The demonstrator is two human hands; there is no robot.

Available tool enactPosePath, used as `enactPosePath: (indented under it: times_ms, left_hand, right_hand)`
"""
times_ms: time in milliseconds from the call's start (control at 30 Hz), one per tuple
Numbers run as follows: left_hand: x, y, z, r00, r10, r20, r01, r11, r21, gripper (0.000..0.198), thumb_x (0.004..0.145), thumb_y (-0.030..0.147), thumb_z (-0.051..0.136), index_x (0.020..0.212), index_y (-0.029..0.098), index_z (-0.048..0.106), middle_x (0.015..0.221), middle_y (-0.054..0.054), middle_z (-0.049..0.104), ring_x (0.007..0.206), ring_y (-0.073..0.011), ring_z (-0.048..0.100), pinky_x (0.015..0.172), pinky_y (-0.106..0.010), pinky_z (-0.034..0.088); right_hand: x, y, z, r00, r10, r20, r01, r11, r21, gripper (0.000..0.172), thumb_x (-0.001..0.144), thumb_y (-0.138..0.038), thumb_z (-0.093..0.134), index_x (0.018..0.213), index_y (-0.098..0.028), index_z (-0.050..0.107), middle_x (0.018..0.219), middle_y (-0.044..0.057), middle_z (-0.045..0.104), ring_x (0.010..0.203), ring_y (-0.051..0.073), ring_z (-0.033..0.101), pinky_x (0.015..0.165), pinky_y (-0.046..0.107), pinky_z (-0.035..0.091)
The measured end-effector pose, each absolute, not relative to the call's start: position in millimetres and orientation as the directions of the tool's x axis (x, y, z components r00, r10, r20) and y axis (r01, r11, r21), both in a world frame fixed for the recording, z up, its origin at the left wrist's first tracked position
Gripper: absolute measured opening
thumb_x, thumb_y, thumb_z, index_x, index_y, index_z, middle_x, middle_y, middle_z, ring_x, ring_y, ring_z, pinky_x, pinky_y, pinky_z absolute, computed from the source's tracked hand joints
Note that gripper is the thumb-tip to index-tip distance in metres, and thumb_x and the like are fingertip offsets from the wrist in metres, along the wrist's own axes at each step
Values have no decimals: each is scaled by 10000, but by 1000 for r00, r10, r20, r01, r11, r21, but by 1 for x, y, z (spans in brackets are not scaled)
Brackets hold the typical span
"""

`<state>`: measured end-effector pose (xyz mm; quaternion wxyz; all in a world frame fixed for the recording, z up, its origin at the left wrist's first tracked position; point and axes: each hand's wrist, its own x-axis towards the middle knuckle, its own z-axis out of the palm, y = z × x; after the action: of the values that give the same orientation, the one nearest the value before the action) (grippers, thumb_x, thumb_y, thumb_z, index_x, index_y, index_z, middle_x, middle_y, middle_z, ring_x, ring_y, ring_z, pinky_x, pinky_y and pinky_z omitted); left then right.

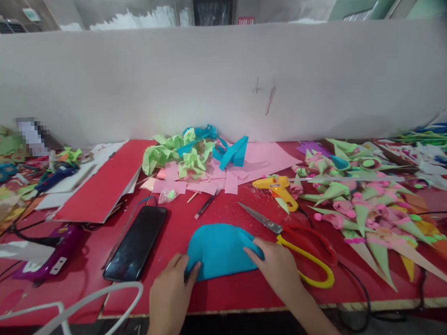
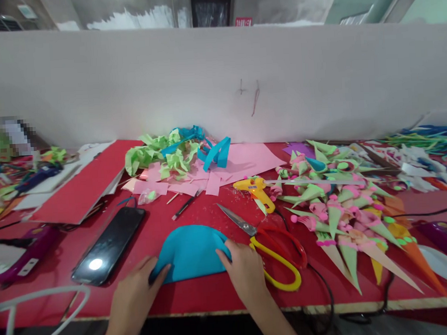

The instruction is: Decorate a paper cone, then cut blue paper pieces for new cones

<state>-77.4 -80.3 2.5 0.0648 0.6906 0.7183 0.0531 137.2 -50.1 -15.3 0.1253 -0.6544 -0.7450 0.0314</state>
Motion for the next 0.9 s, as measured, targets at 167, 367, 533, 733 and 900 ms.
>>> enactPosePath:
  times_ms: [167,367,533,733,900]
  left_hand:
    - [-76,-83,-12,-28,992,123,984,6,176,206,849,335,397,795,201,544,808,-22,585,658,-166,606,538,-246,406]
    - [-74,-87,-15,-52,979,200,989,22,148,228,850,236,390,1041,193,508,931,-53,589,632,-153,592,530,-248,428]
    - [-77,-85,-16,44,952,304,999,-50,15,351,819,115,387,1125,225,521,1056,-102,545,790,-185,583,647,-290,461]
    - [-60,-81,-5,487,859,157,870,-492,-7,401,829,151,417,1193,305,480,1286,-27,461,1170,-216,406,914,-360,389]
    - [-38,-90,-1,647,761,54,751,-647,130,559,831,500,323,1346,315,212,1413,-28,290,1280,-268,245,993,-492,265]
  right_hand:
    - [135,-51,-17,-87,979,184,978,118,-170,289,820,-423,458,673,-194,556,552,15,617,504,169,578,448,238,203]
    - [132,-53,-16,-95,962,256,978,139,-157,313,854,-386,398,685,-181,564,547,24,607,517,165,577,476,238,246]
    - [127,-55,-11,-47,970,237,987,81,-137,226,837,-324,458,729,-177,593,583,37,634,553,172,594,495,248,251]
    - [123,-55,-9,-17,976,217,989,48,-141,203,835,-306,464,762,-179,604,639,51,663,603,169,607,523,254,260]
    - [122,-57,-8,-35,976,215,993,59,-104,226,855,-303,420,794,-177,598,653,64,664,613,170,612,527,260,257]
